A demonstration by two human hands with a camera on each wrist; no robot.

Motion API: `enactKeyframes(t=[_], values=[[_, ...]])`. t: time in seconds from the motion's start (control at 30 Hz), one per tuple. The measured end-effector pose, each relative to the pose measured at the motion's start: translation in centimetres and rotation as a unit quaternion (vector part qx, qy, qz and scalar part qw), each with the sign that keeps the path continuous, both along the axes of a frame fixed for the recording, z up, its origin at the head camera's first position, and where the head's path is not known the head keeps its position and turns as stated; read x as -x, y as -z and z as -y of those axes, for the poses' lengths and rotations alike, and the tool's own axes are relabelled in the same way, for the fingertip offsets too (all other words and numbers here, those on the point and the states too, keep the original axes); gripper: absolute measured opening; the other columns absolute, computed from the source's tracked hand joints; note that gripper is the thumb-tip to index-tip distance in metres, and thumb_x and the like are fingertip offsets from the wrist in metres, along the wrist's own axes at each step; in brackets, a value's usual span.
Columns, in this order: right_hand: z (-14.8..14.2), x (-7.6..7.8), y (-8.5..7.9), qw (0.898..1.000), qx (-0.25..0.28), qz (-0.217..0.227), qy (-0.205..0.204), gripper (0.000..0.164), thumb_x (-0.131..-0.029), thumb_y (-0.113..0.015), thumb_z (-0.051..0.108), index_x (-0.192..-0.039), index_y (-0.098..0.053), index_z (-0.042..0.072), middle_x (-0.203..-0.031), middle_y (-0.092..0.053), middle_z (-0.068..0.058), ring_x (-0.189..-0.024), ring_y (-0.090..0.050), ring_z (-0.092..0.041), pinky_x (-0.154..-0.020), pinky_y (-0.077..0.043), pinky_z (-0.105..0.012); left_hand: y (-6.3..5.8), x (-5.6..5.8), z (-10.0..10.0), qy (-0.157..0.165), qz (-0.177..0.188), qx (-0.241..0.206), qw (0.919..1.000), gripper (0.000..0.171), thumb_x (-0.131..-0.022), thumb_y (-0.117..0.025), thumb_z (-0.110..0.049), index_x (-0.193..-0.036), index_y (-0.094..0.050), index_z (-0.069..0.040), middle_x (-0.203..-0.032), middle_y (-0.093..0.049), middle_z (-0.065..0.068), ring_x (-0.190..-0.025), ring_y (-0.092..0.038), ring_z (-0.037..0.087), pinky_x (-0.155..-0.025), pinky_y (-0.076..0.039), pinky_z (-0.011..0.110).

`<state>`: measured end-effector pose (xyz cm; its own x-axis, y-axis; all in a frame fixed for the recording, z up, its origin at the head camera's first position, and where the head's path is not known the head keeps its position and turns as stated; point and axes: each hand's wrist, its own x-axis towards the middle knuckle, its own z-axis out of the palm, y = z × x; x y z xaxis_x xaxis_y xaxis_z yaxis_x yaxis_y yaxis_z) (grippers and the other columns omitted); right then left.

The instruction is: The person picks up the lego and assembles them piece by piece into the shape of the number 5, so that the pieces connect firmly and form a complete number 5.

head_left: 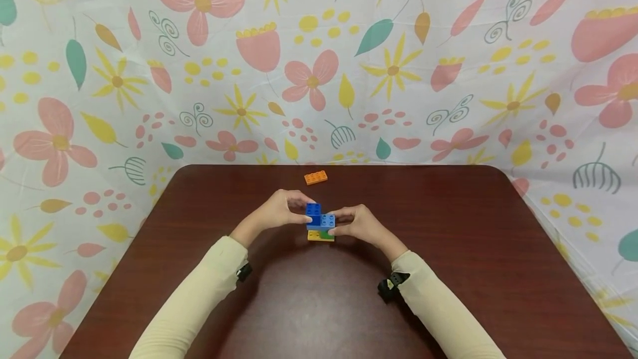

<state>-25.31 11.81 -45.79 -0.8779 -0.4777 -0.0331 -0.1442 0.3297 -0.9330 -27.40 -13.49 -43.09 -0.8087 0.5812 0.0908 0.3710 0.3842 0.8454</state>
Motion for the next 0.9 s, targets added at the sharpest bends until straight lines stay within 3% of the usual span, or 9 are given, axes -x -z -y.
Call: enactKeyframes(t=[0.1,0.3,0.47,0.7,0.9], values=[[0.0,-0.5,-0.8,1.000,0.002,-0.008,-0.004,0.038,-0.081,-0.077,0.010,-0.116,-0.067,-0.003,-0.103,-0.069,-0.017,-0.093,-0.067,-0.032,-0.078,-0.057,-0.038,0.2,-0.2,0.0,-0.002,0.001,-0.014,0.9999,0.032,-0.081,-0.079,-0.016,-0.111,-0.069,-0.009,-0.101,-0.071,0.001,-0.096,-0.067,0.016,-0.092,-0.051,0.036],[-0.2,0.9,1.8,1.000,0.002,-0.003,0.014,0.041,-0.078,-0.082,0.019,-0.114,-0.071,0.005,-0.102,-0.071,-0.011,-0.091,-0.068,-0.025,-0.077,-0.057,-0.036,0.9,-0.6,0.0,-0.008,-0.009,-0.032,0.9994,0.033,-0.084,-0.075,-0.006,-0.115,-0.066,-0.003,-0.104,-0.069,0.010,-0.099,-0.065,0.023,-0.096,-0.048,0.042],[-0.1,0.8,1.7,1.000,0.004,-0.004,0.017,0.041,-0.077,-0.083,0.022,-0.113,-0.072,0.006,-0.100,-0.071,-0.010,-0.087,-0.069,-0.021,-0.076,-0.057,-0.036,1.0,-1.0,-0.2,-0.012,-0.001,-0.041,0.9991,0.035,-0.085,-0.071,0.001,-0.118,-0.063,0.005,-0.107,-0.067,0.021,-0.102,-0.063,0.035,-0.097,-0.045,0.051],[-0.2,0.8,2.2,1.000,-0.011,-0.008,0.013,0.041,-0.078,-0.082,0.022,-0.114,-0.071,0.008,-0.103,-0.071,-0.008,-0.092,-0.069,-0.021,-0.080,-0.056,-0.036,1.3,-1.1,-0.2,-0.021,0.008,-0.036,0.9991,0.035,-0.084,-0.074,-0.008,-0.118,-0.065,-0.003,-0.106,-0.069,0.012,-0.100,-0.065,0.025,-0.097,-0.047,0.046],[-0.3,0.9,2.1,0.999,-0.017,-0.049,-0.015,0.049,-0.081,-0.078,0.020,-0.127,-0.064,0.014,-0.112,-0.068,-0.010,-0.101,-0.066,-0.026,-0.084,-0.055,-0.037,0.7,-1.2,-0.2,-0.021,0.000,-0.040,0.9990,0.034,-0.083,-0.076,-0.010,-0.115,-0.068,-0.005,-0.103,-0.070,0.008,-0.097,-0.066,0.019,-0.093,-0.050,0.041]])
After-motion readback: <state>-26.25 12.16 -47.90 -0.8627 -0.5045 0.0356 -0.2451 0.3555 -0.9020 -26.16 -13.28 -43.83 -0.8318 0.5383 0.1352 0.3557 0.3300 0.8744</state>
